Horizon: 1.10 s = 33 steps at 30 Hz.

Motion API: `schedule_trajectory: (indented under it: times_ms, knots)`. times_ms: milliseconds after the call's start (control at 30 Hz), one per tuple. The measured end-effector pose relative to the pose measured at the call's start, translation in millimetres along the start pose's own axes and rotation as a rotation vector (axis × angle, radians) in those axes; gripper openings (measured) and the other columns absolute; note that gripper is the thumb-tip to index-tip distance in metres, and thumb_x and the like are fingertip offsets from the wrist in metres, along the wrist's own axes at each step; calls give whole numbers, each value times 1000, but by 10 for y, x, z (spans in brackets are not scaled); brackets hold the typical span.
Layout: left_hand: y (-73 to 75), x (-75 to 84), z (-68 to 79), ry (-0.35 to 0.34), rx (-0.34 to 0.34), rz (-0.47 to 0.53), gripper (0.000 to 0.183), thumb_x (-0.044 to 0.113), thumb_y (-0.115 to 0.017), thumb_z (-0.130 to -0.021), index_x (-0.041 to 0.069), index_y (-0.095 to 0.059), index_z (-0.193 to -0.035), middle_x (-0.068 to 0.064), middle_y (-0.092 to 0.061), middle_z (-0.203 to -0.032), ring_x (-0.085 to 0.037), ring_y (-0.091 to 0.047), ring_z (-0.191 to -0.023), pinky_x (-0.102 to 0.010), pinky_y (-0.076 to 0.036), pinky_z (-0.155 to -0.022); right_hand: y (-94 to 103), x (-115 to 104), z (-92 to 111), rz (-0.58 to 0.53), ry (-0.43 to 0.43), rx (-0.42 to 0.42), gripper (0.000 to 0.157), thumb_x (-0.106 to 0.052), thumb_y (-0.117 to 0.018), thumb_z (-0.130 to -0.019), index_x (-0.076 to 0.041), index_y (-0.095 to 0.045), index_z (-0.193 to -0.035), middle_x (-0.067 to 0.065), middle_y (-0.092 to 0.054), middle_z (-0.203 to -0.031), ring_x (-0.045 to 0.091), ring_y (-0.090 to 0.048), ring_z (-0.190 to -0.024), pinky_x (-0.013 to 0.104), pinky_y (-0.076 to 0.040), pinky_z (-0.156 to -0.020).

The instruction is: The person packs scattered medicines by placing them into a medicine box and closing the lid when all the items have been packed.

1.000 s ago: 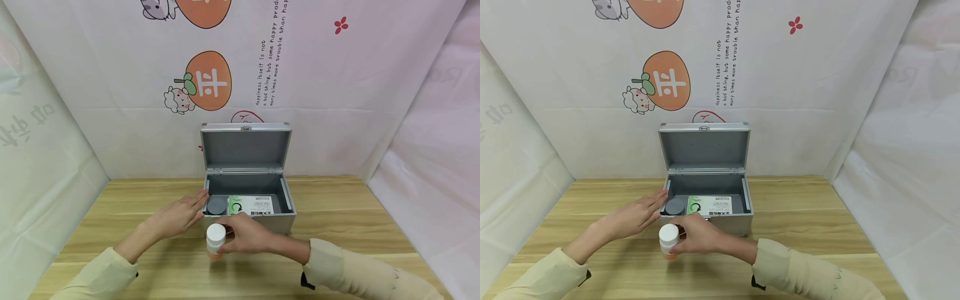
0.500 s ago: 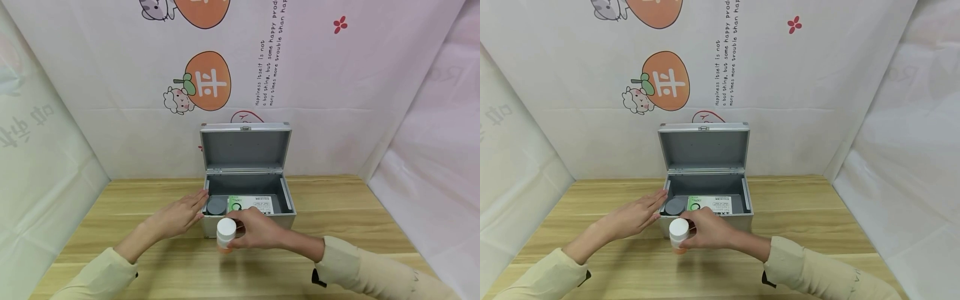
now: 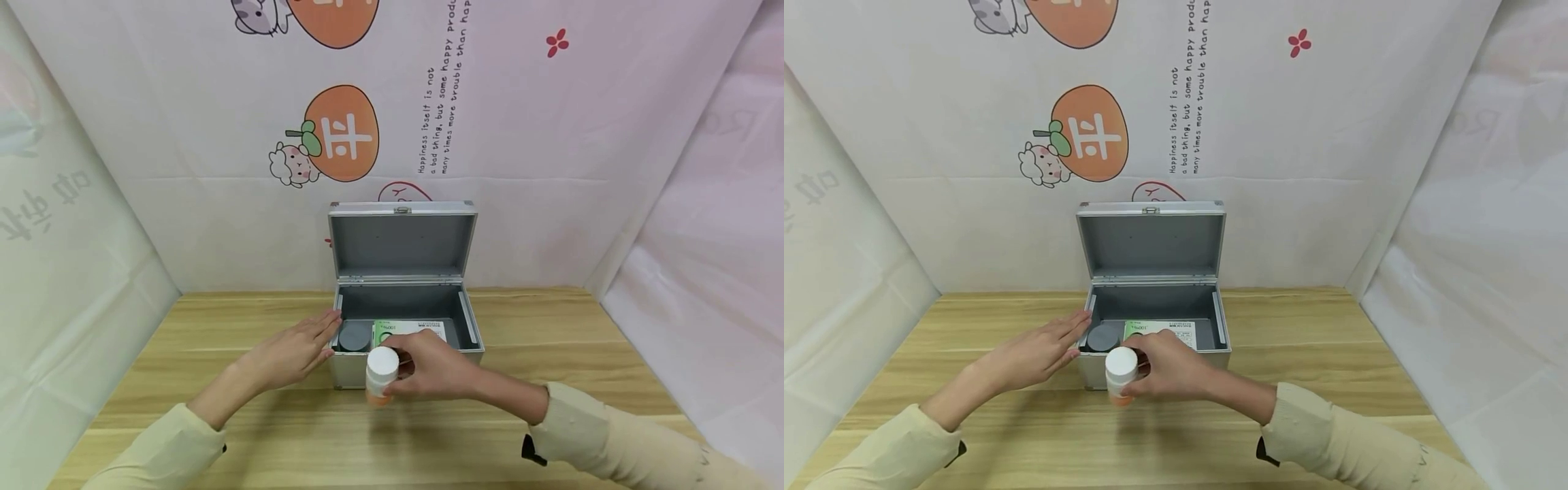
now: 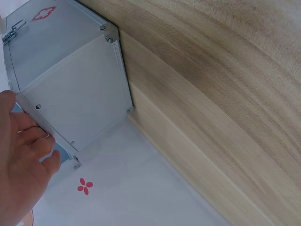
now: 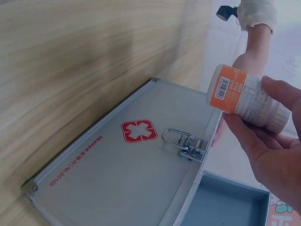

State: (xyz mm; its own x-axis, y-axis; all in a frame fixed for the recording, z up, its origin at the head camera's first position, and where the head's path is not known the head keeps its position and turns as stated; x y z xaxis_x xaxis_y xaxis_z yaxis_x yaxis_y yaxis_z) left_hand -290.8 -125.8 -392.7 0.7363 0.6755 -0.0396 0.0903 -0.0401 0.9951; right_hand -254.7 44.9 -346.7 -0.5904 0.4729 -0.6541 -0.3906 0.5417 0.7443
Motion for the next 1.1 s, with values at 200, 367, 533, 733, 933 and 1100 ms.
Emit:
schedule_trajectory:
  times_ms: [200, 367, 533, 733, 933, 1100]
  knots:
    - [-2, 2, -9, 9, -14, 9, 58, 33, -41, -108, -4, -36, -151, -22, -32, -160, -35, -32, -149, -49, -35, -119, 79, 39, 45, -16, -28, 11, 37, -8, -85, -76, -6, -68, -109, 1, -74, -100, 3, -68, -90, 14, -57, -76]
    - [4, 5, -6, 13, -12, 13, 58, 33, -42, -108, -5, -36, -151, -22, -32, -160, -36, -32, -149, -49, -34, -119, 157, 53, 90, -34, -38, 19, 37, -6, -85, -76, -3, -68, -109, 4, -73, -102, 9, -70, -94, 16, -58, -79]
    - [4, 9, -4, 11, -11, 12, 58, 33, -42, -108, -5, -36, -151, -22, -32, -160, -35, -32, -149, -49, -34, -119, 224, 52, 123, -21, -24, 35, 39, -6, -84, -76, -3, -68, -112, 5, -73, -105, 11, -71, -95, 17, -58, -80]
    - [-4, 12, -3, 9, -13, 13, 58, 33, -41, -108, -5, -36, -151, -22, -32, -160, -35, -31, -150, -50, -34, -119, 276, 51, 130, 3, -14, 47, 39, -7, -84, -76, -4, -68, -111, 4, -73, -104, 10, -71, -92, 21, -60, -79]
    - [0, 11, 7, 6, -8, 13, 57, 33, -41, -108, -5, -37, -151, -22, -32, -160, -34, -32, -149, -50, -35, -119, 358, 84, 98, -33, -42, 46, 40, -5, -84, -76, -2, -67, -113, 7, -72, -107, 17, -72, -97, 23, -60, -81]
    - [-2, 6, 5, 1, -1, 5, 58, 33, -41, -108, -5, -36, -151, -22, -33, -160, -35, -33, -149, -50, -35, -119, 444, 103, 71, -36, -35, 56, 40, -5, -83, -77, -1, -66, -113, 7, -71, -106, 17, -73, -97, 25, -61, -81]
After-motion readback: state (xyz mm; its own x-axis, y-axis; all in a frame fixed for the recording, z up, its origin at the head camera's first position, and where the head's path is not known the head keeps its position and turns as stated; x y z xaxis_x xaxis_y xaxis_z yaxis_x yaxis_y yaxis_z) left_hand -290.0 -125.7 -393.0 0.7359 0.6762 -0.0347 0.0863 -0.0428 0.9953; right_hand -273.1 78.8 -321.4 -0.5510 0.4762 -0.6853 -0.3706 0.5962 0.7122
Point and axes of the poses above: each hand's wrist, its own z-axis away from the middle knuckle, its own y-axis out of the back of the hand, x = y × z, the point moved 8 cm from there along -z, towards the middle knuckle
